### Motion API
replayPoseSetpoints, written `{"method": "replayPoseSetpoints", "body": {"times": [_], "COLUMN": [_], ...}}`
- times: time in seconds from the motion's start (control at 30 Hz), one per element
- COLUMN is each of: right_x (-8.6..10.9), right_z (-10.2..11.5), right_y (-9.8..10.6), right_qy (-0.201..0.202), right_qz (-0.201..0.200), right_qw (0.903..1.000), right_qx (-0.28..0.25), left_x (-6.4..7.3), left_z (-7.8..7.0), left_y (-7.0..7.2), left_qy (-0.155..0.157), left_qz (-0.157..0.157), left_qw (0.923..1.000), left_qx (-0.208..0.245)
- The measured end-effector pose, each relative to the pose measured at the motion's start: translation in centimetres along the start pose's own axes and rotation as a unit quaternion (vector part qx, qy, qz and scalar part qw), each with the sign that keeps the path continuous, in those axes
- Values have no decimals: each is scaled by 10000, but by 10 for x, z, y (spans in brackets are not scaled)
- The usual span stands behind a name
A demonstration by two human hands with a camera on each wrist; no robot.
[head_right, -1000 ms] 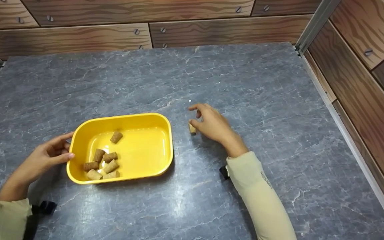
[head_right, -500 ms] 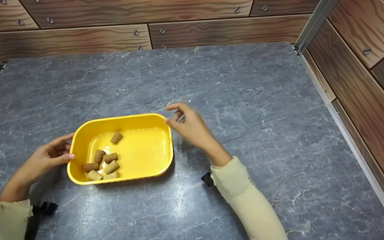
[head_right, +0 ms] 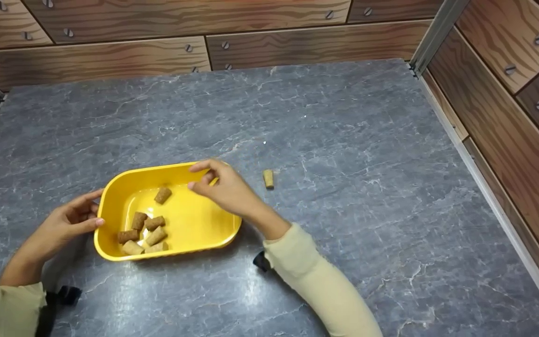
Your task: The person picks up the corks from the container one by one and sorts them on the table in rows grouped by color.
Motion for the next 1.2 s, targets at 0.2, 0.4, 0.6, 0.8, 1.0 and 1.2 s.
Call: {"method": "replayPoseSetpoints", "body": {"times": [0.2,0.4,0.6,0.8,1.0,1.2], "right_x": [-1,-1,-3,-3,-3,0], "right_z": [0,-3,-9,-11,-14,-19], "right_y": [-31,-56,-75,-88,-93,-96], "right_qy": [10,-16,71,216,326,365], "right_qz": [313,569,767,934,999,1188], "right_qw": [9995,9983,9961,9939,9886,9820], "right_qx": [-62,134,431,540,1080,1426], "left_x": [1,0,1,1,0,0], "left_z": [3,4,2,2,0,1], "left_y": [0,0,1,1,0,-1], "left_qy": [-3,32,1,30,-68,-10], "left_qz": [-4,-8,0,-12,15,-1], "left_qw": [9999,9999,9998,10000,9999,9999], "left_qx": [112,111,178,77,120,137]}}
Point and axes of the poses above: each hand's wrist, its own x-axis away from the middle knuckle, its own y-axis out of the back of the hand, z = x × y, the point moved 8 cm from there along -x, towards the middle knuckle, and after that the axes turned 14 degrees about -z, right-handed, at the moved point
